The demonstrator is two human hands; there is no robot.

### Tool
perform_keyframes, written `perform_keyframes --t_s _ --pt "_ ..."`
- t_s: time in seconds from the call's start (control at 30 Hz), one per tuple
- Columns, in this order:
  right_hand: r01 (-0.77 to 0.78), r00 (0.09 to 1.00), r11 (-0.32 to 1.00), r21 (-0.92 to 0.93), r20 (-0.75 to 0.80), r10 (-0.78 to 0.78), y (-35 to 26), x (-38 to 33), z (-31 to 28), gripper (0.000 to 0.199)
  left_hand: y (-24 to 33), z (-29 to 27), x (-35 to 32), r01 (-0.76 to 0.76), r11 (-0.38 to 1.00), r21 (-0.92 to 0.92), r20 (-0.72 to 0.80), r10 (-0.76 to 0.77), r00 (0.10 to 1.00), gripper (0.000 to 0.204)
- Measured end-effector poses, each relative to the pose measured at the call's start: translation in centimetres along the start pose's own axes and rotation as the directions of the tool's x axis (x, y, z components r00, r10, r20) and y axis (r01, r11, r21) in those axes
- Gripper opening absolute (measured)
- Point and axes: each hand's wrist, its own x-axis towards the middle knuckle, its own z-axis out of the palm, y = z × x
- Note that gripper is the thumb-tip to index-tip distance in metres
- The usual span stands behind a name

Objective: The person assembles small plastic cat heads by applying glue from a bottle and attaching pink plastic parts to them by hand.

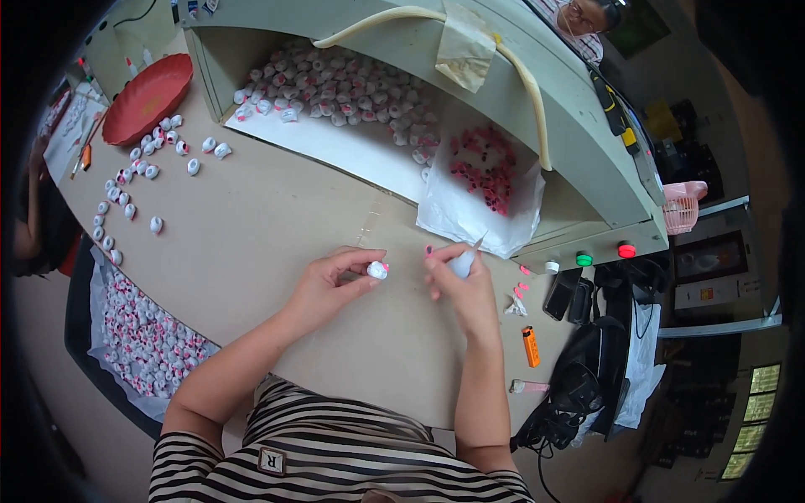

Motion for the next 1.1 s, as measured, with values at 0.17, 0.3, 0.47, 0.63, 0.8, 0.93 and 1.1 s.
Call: perform_keyframes --t_s 0.17,0.3,0.47,0.63,0.8,0.93,1.1 --pt "-0.114 0.981 0.967 0.226 0.181 0.073 1.5 -2.8 1.8 0.009 0.4 0.5 -0.2 0.099 0.994 -0.044 -0.007 -0.099 0.995 0.03" --pt "-0.067 0.974 0.986 0.151 0.225 0.032 2.3 -2.8 2.5 0.006 0.2 0.4 -0.3 -0.015 0.998 0.058 0.019 0.014 1.0 0.031" --pt "-0.103 0.975 0.979 0.177 0.214 0.064 2.2 -2.7 2.6 0.008 0.6 0.5 -0.3 -0.044 0.997 0.062 0.041 0.041 0.998 0.031" --pt "-0.149 0.978 0.969 0.198 0.174 0.115 2.3 -2.6 2.5 0.011 0.7 0.5 -0.3 -0.033 0.997 0.068 0.044 0.03 0.999 0.031" --pt "-0.149 0.981 0.967 0.207 0.15 0.119 2.4 -2.6 3.0 0.012 0.5 0.5 -0.3 -0.06 0.996 0.068 0.041 0.057 0.998 0.03" --pt "-0.129 0.987 0.974 0.185 0.122 0.107 2.6 -2.5 3.0 0.015 0.4 0.7 -0.4 -0.098 0.99 0.1 0.035 0.095 0.995 0.029" --pt "-0.08 0.992 0.975 0.209 0.108 0.058 2.8 -2.6 3.2 0.019 0.6 0.9 -0.6 -0.136 0.984 0.113 0.031 0.133 0.991 0.028"
